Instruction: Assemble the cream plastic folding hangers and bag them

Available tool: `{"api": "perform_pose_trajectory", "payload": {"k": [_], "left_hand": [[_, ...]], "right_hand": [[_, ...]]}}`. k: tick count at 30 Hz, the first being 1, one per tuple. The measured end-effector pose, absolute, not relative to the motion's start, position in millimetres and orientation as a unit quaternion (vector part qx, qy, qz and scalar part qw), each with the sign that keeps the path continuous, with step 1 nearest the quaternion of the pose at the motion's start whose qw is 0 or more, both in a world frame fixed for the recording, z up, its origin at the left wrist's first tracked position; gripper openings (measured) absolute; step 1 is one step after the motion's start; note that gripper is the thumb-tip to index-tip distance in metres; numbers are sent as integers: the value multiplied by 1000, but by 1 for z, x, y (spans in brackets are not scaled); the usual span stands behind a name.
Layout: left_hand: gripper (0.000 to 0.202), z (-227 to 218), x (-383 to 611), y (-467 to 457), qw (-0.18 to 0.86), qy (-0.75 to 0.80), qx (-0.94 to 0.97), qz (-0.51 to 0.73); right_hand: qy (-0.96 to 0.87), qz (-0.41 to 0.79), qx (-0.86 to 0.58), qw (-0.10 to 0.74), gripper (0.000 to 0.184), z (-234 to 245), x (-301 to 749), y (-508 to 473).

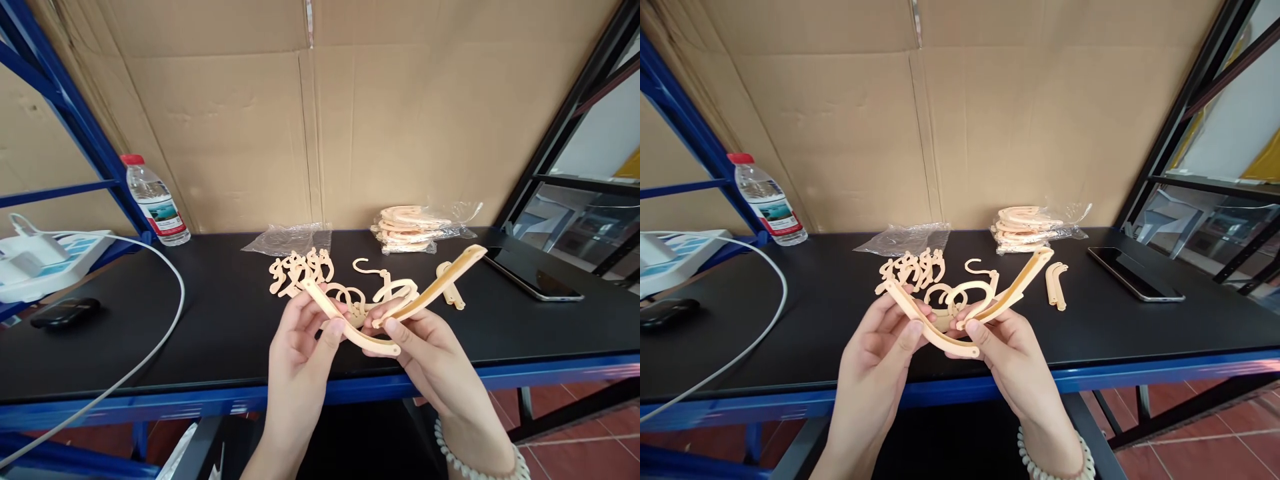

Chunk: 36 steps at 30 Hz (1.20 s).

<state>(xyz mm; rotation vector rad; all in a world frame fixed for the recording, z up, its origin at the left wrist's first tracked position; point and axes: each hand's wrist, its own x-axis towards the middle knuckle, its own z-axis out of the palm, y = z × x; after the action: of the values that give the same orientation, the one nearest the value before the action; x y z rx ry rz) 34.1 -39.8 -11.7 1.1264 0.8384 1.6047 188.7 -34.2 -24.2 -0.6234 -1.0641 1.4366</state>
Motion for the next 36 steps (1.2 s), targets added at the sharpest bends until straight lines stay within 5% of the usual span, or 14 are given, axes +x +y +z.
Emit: {"api": "perform_pose_trajectory", "payload": {"k": [12,18,36], "left_hand": [[38,-12,39,-46,392,352,461,714],[9,-20,31,-39,390,324,569,648],[11,-18,31,-40,429,301,539,659]], "right_hand": [[-465,526,-293,649,8,-28,174,-34],[-465,570,-260,626,8,-27,172,-33],[-484,621,-200,584,5,-25,182,-31]]}}
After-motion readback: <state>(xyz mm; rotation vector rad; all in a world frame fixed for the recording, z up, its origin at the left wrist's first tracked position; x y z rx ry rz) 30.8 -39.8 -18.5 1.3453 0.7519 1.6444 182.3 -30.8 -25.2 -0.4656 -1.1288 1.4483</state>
